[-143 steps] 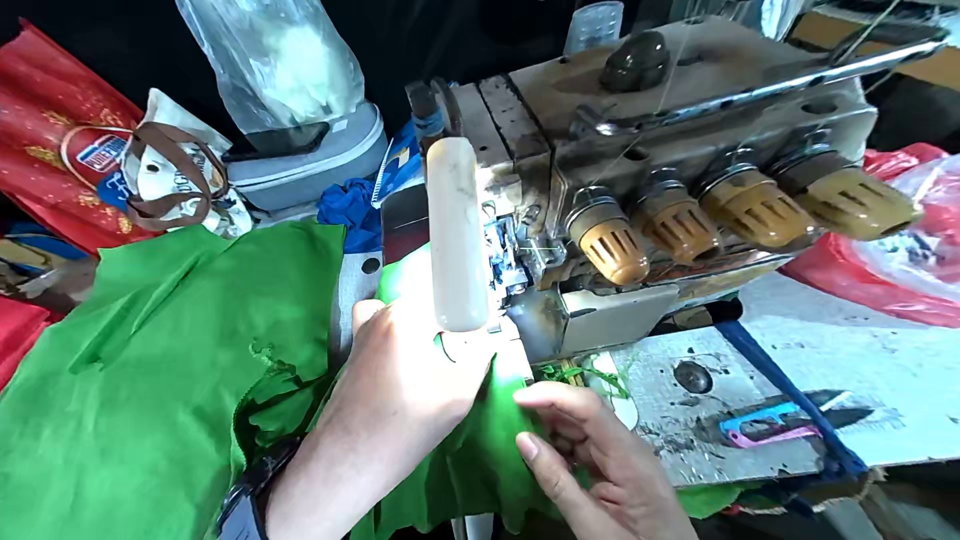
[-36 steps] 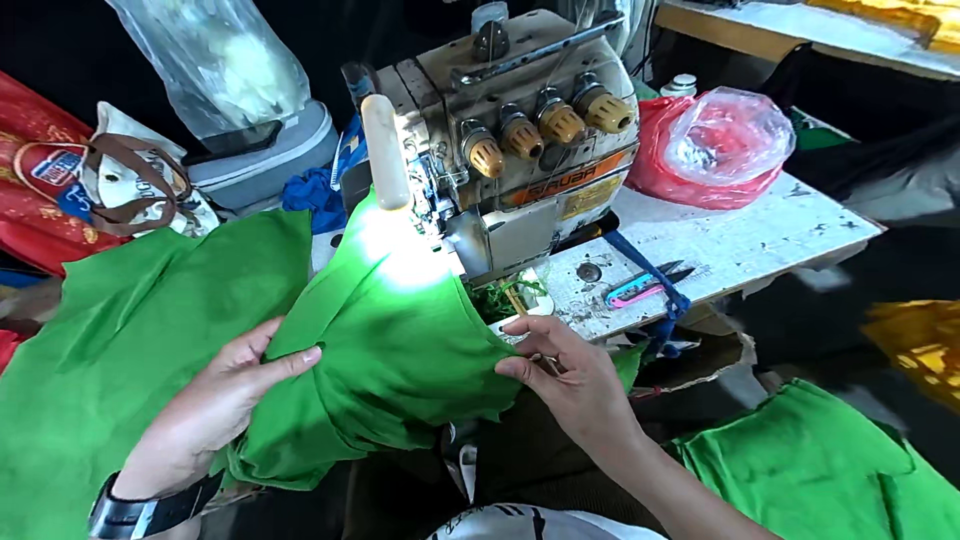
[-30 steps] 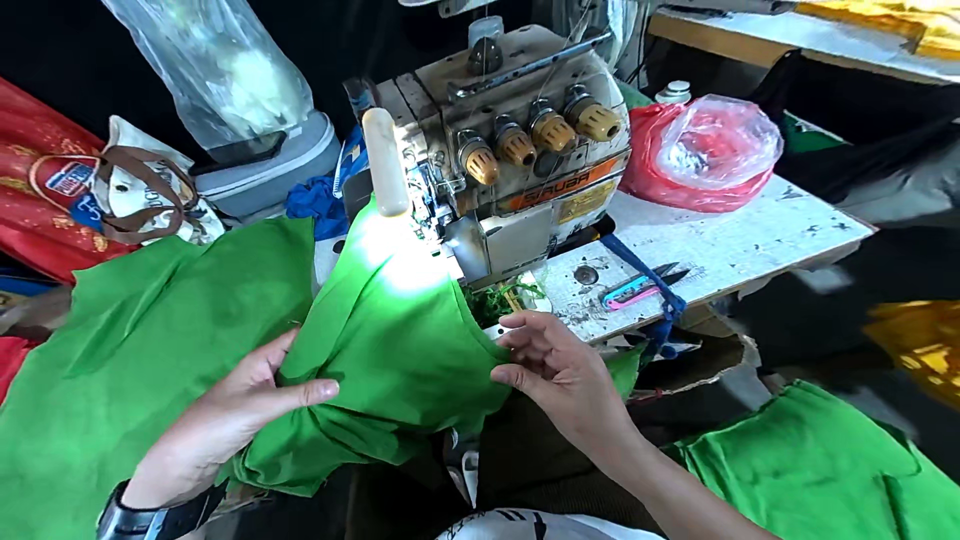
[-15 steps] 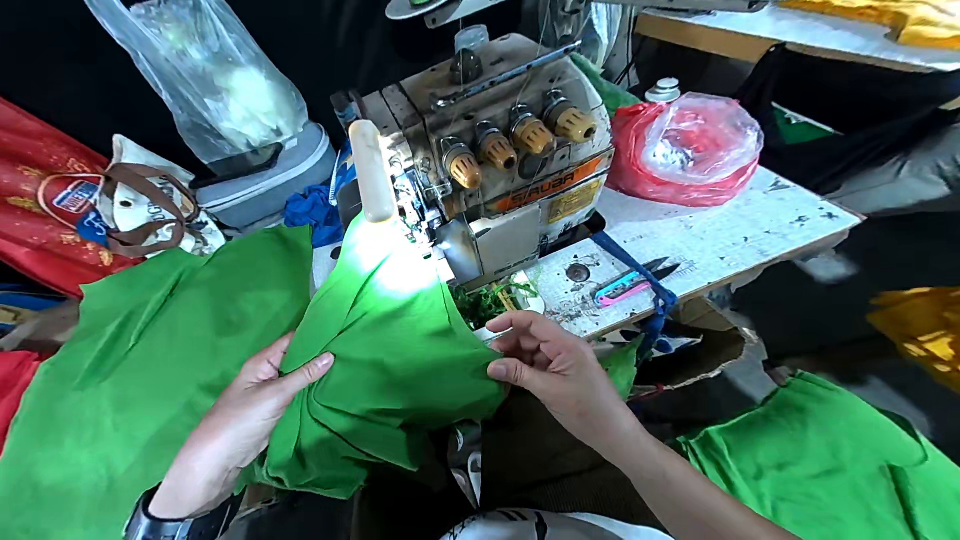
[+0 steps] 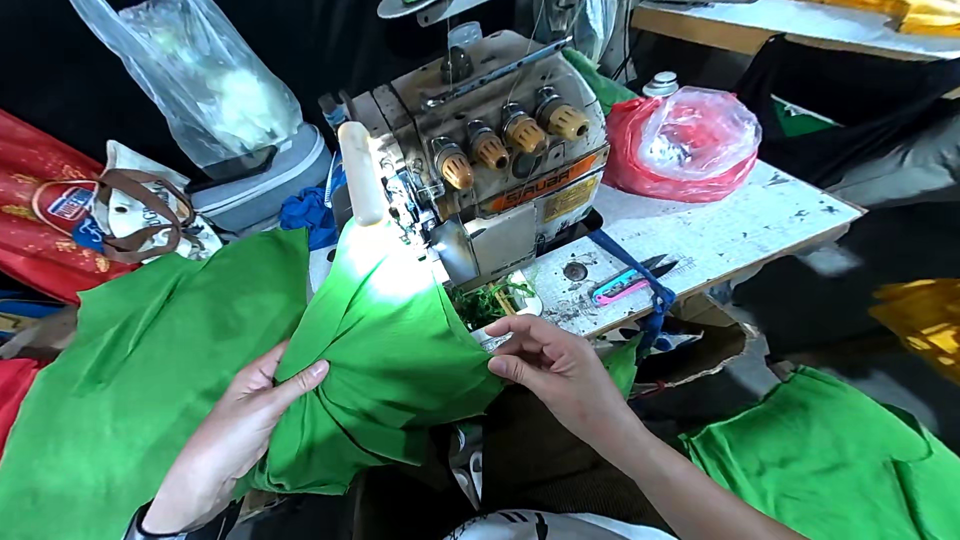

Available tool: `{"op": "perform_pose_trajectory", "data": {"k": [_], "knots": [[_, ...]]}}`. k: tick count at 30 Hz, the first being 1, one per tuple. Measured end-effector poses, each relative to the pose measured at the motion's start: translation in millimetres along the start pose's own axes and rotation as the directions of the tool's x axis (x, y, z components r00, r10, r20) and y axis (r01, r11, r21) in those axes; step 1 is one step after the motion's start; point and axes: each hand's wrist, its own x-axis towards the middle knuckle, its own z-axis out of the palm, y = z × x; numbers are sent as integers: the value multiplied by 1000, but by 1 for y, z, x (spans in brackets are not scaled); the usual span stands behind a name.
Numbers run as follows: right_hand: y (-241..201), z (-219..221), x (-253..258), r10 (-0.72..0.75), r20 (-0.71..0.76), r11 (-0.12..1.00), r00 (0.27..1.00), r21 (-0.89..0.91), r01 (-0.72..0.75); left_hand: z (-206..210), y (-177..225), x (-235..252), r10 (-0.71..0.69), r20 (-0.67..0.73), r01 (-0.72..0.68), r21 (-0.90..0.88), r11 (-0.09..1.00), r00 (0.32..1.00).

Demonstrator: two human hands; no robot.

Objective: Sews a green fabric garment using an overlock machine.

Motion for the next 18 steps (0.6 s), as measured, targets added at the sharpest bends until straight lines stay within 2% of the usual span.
{"op": "perform_pose_trajectory", "data": {"k": [5,9,12,14,16,18], "knots": [[0,-3,-13,-100,-4,994,995,-35,100,-2,3,-6,45,12,-45,-16,999,999],[0,0,-18,-14,-20,996,1000,82,15,-6,2,-3,62,14,-62,-40,997,998],[-10,2,-23,-15,-39,990,999,140,20,-10,16,-4,152,-47,-155,-70,985,987],[-7,4,-21,-11,-48,992,999,128,17,-11,24,-2,201,-62,-203,-25,979,978],[4,9,-21,53,-61,994,997,104,-46,-8,17,2,175,-42,-172,61,983,984],[10,12,-20,43,-75,997,996,60,-38,-3,4,8,77,-51,-67,169,983,996]]}}
